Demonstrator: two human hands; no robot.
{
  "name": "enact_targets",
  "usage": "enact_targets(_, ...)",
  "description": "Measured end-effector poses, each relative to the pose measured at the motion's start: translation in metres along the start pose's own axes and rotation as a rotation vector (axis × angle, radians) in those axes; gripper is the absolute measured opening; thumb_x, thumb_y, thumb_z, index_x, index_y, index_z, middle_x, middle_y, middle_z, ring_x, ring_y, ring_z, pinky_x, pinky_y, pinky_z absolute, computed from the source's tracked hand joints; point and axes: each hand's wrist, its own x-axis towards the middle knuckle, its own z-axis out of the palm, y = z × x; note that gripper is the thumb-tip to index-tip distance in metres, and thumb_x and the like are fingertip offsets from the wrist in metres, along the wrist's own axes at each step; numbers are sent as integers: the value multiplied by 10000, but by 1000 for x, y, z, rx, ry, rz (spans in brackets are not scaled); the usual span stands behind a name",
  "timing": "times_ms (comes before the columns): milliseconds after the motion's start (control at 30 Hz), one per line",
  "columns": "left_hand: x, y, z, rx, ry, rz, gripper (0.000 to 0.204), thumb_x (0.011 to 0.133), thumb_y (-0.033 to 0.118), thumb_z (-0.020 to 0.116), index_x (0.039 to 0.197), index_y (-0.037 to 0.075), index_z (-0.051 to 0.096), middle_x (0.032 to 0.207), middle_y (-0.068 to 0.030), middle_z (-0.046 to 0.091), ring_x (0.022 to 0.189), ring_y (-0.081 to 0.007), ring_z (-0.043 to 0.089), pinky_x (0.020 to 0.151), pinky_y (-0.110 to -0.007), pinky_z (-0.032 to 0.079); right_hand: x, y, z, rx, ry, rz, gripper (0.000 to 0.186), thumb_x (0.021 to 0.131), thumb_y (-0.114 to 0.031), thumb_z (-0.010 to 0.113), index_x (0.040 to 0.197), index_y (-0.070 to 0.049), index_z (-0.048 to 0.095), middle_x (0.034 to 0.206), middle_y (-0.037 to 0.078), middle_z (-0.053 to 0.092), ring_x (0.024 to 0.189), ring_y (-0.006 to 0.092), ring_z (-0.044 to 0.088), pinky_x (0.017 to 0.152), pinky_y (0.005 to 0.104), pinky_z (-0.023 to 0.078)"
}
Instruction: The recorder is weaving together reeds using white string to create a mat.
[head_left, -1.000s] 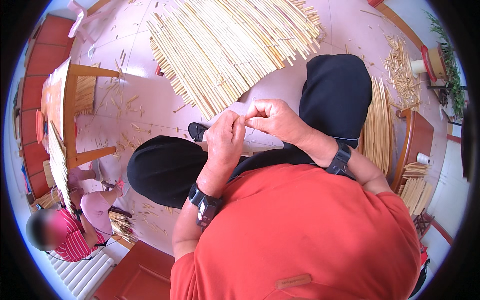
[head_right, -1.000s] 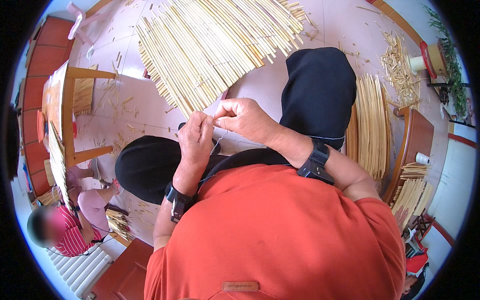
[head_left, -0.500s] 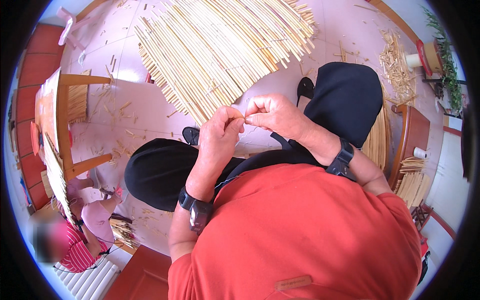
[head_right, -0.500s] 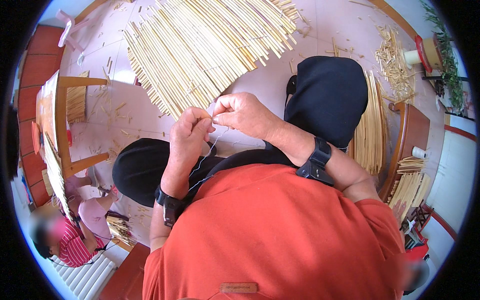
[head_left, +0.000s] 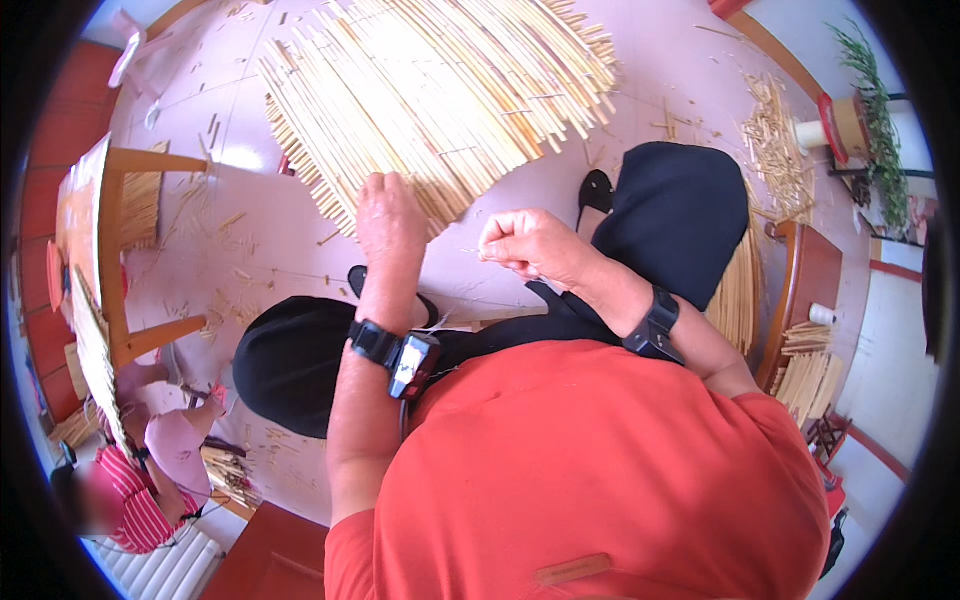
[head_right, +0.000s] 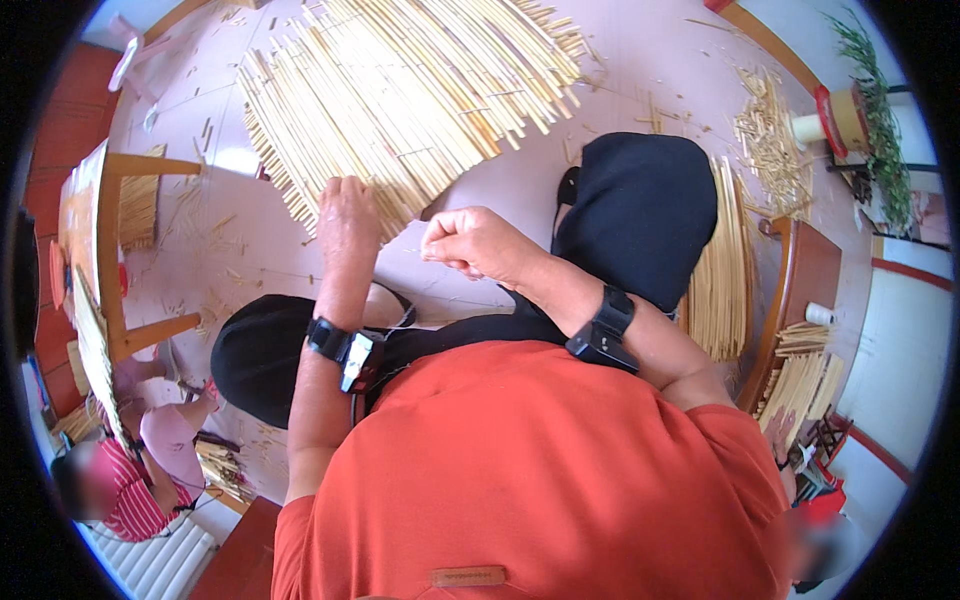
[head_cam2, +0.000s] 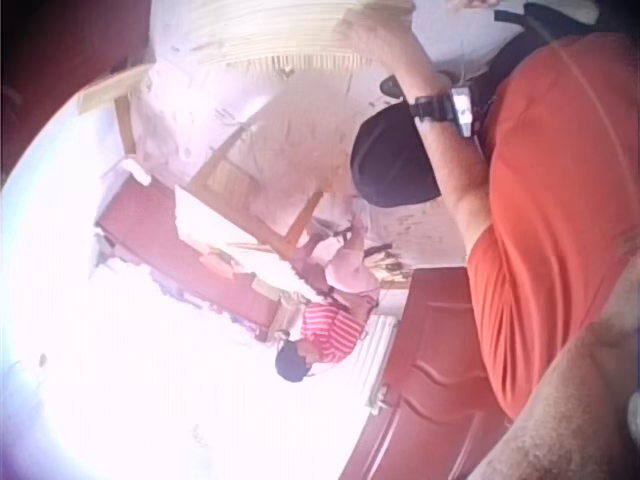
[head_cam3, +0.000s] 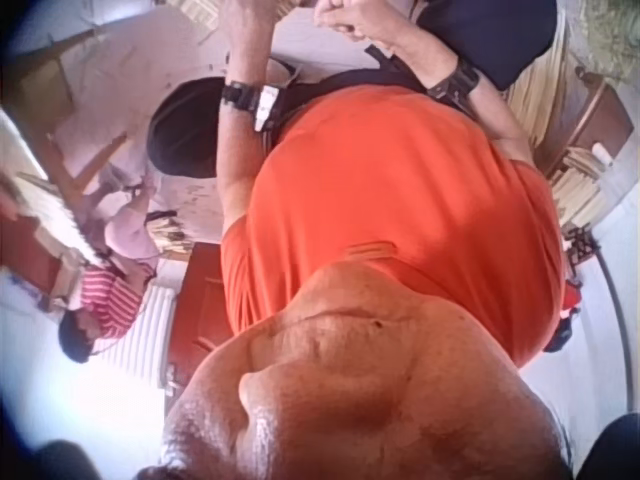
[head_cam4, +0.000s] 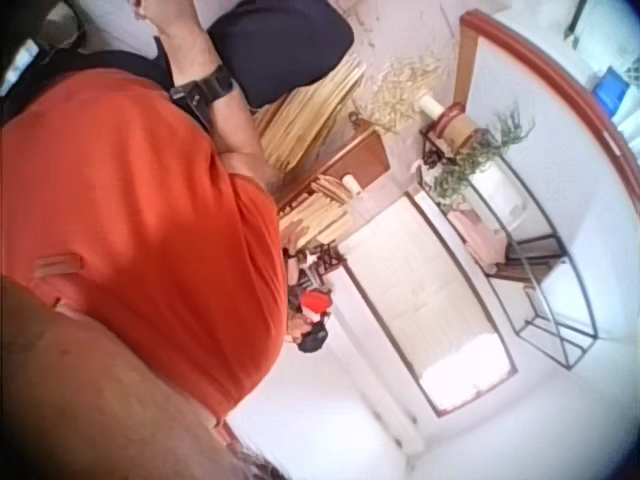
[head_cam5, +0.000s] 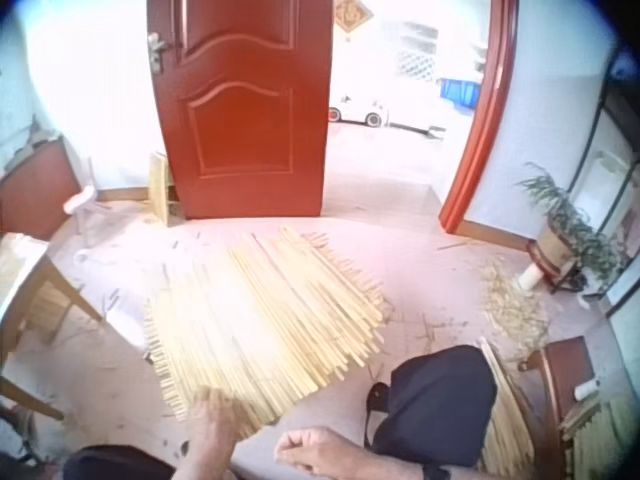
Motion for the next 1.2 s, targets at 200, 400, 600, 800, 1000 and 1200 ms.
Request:
enact_targets(200, 6, -12, 0, -306, -78, -172, 130, 851, 138, 594, 821, 17, 631, 883, -175, 614, 854, -350, 608, 774, -419, 486, 4, 8, -2, -7, 17, 26, 94, 897, -118, 642, 861, -32, 628, 670, -10, 535, 536, 26, 435, 427, 181, 320)
enact_targets(400, 5, -41, -40, -1569, -283, -523, 92, 916, 107, 591, 865, 39, 627, 829, -35, 610, 737, -123, 566, 705, -277, 458, 8, 10, 1, -51, 34, 40, 81, 888, -108, 646, 864, -35, 623, 678, -18, 532, 533, 27, 427, 425, 179, 314)
enact_targets(600, -11, -86, -56, -1478, 309, -757, 126, 919, 105, 582, 1035, 56, 587, 984, -62, 593, 901, -179, 554, 815, -362, 454, 10, 12, 3, -22, 10, 28, 97, 876, -113, 655, 849, -32, 610, 662, -20, 518, 530, 30, 425, 420, 181, 310)
enact_targets(800, -48, -88, -5, -1867, 58, -1158, 368, 915, 164, 601, 1253, 62, 499, 1193, -91, 530, 1095, -260, 531, 946, -480, 430, 15, 19, 7, -79, 24, 76, 87, 886, -115, 642, 881, -28, 637, 655, -21, 516, 521, 24, 411, 411, 177, 307)
enact_targets(1000, -63, -60, 28, -1970, -249, -924, 444, 926, 221, 609, 1310, 50, 464, 1243, -139, 577, 1096, -285, 603, 919, -497, 514, 20, 30, 7, -124, 31, 73, 99, 881, -126, 649, 875, -27, 642, 654, -14, 528, 522, 31, 422, 416, 182, 321)
enact_targets(1200, -63, -41, 29, -1977, -153, -918, 415, 926, 69, 579, 1320, 35, 453, 1266, -128, 572, 1142, -280, 585, 974, -493, 485, 25, 41, 9, -241, 62, 61, 117, 882, -145, 647, 856, -31, 650, 624, -12, 545, 484, 43, 433, 419, 207, 348)
